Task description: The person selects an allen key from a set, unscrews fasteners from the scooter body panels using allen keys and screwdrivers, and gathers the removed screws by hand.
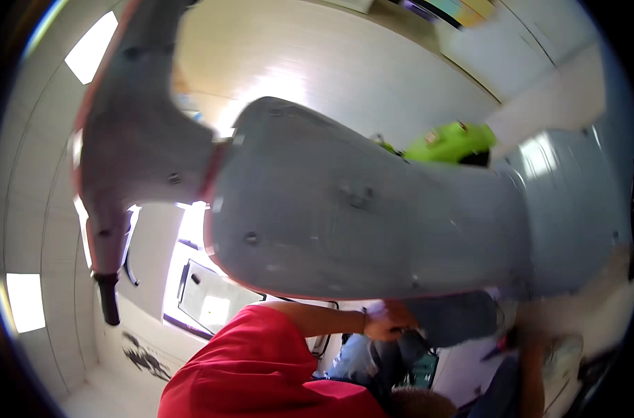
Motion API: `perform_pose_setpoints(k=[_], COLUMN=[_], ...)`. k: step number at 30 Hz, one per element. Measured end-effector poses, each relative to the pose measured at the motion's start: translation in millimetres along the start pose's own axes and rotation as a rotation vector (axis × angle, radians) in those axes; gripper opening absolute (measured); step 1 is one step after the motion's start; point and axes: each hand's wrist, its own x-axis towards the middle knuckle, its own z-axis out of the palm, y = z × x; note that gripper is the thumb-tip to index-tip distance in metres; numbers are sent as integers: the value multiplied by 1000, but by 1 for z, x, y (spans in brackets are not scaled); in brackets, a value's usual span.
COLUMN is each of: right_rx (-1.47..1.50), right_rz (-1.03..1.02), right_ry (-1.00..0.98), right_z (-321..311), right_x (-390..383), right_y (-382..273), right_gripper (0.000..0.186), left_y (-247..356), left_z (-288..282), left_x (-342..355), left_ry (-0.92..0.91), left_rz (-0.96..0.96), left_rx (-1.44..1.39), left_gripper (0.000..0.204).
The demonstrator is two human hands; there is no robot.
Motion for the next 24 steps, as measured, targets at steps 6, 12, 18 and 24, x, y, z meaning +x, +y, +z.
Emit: perform_pose_setpoints(k=[6,12,18,24], right_rx=[-183,-230,-162,-155], right_rz=[157,216,232,198], right_ry=[-328,-201,-198,-236], right_z=[-74,-101,-83,-98], right_x=[47,18,22,26], right_y=[-52,-59,-48,-53], right_gripper=[28,22,21,25], left_y=[0,1,4,3], left_z=[-23,-20,-19,-20], left_x=[-5,0,6,4], left_ry=[50,3,75,82], left_rz=[37,20,42,38], left_rx=[74,25,29,34], left_gripper=[29,39,36,37])
